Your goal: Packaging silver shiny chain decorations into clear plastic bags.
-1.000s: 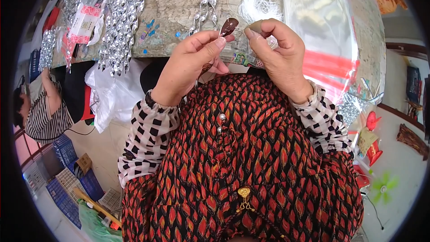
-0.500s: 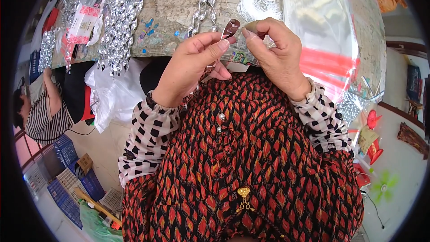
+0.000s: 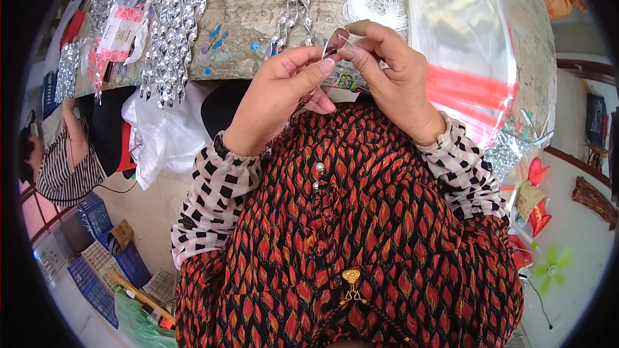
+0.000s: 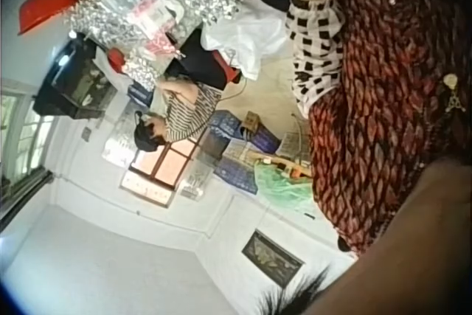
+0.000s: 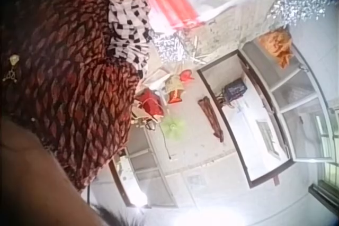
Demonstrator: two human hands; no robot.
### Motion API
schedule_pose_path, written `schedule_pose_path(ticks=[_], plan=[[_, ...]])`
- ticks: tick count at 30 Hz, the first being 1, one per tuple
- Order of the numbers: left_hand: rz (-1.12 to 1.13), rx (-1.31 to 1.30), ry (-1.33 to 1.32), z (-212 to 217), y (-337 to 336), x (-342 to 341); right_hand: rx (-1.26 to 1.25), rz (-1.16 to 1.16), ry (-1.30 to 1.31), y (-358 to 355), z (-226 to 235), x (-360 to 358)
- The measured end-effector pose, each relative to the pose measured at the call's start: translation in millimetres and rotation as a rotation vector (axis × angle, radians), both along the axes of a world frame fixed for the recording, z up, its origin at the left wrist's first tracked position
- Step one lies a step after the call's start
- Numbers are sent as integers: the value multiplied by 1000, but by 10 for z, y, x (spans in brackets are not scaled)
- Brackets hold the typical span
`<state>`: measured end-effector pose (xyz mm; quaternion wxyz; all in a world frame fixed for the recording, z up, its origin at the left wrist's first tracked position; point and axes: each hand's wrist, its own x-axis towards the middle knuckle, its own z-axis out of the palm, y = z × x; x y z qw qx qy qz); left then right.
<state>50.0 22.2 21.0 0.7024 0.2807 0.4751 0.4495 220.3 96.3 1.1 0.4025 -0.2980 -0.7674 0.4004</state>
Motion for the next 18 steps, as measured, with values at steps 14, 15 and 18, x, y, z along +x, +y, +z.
schedule_pose_path(ticks=[14, 15, 18], plan=[[28, 206, 265, -39, -37, 83, -488, 119, 26, 58, 24, 26], [8, 213, 262, -46, -41, 79, -481, 124, 28, 58, -1, 24], [6, 196, 286, -40, -47, 70, -444, 150, -29, 66, 24, 36]])
